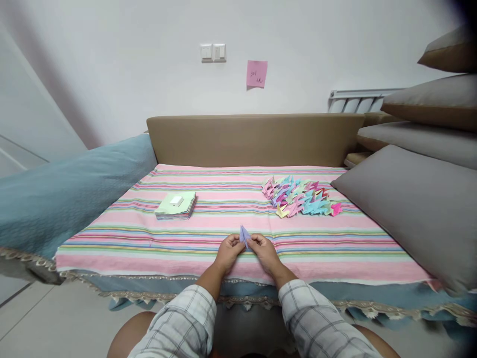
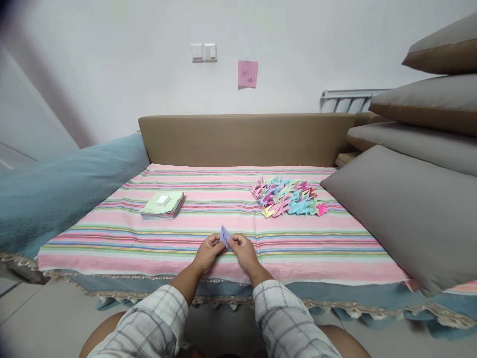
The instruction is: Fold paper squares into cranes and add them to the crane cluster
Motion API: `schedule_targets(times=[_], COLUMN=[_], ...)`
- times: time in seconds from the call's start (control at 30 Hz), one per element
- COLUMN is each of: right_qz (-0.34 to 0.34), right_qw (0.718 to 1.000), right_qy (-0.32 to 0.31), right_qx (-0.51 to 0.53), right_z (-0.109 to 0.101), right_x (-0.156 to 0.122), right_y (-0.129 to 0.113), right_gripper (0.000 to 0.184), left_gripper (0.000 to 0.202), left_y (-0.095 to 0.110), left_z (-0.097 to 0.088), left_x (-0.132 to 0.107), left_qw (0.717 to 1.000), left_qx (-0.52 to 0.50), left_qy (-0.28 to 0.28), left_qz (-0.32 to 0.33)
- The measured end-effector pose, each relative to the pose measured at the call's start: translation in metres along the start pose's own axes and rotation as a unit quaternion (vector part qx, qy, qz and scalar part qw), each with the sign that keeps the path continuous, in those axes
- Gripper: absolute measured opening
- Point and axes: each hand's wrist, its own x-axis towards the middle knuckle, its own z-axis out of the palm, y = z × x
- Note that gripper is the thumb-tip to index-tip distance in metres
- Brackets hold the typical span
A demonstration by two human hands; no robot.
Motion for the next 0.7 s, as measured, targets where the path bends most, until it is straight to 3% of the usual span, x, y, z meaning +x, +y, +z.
schedule_targets(times=[0.3,0.43,0.7], right_qz=[0.033,0.015,0.017], right_qw=[0.999,0.998,0.999], right_qy=[-0.038,-0.053,-0.042], right_qx=[-0.001,0.015,-0.022], right_z=[-0.002,-0.001,-0.002], right_x=[-0.006,-0.008,-0.007], right_y=[-0.013,-0.013,-0.014], right_gripper=[0.034,0.033,0.033], left_gripper=[0.034,0.033,0.036], left_y=[-0.004,-0.003,-0.002], left_z=[0.001,0.003,0.003], left_x=[0.002,0.002,0.0], left_qw=[1.0,0.999,0.999], left_qx=[-0.004,-0.003,-0.005], left_qy=[0.024,0.045,0.052], left_qz=[0.01,0.015,0.008])
